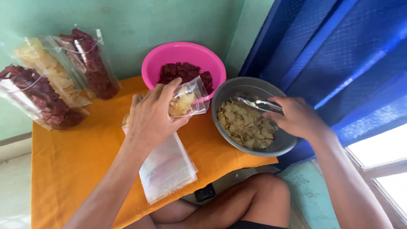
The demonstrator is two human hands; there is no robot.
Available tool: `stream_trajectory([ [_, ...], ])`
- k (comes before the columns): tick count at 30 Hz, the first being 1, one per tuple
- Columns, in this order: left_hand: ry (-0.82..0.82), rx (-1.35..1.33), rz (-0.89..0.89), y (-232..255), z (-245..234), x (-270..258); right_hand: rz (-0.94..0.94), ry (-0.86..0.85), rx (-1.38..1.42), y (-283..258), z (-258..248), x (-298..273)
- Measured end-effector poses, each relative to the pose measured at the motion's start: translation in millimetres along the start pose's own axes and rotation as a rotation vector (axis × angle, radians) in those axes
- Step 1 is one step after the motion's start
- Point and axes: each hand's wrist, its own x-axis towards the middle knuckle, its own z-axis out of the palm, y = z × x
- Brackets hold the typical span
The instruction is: The person is using metal tongs to fill clear plastic standing pouches with chips from a bowl on a low table.
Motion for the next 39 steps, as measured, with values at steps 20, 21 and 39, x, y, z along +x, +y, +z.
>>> stream_trajectory([
  [20, 0.391, -0.993, -0.212, -109.8, -38.8, -29.7, -0.802, -0.05, 0.605, -298.2, 84.3, 18.9],
  [21, 0.386, -1.033, -0.206, -112.4, -34.1, -29.7, -0.75, -0.089, 0.579, -311.2, 90.6, 23.8],
  [39, 0.18, -0.989, -0.092, -126.3, -10.1, -47.2, -0.998, 0.274, 1.041, -287.4, 171.0, 99.9],
])
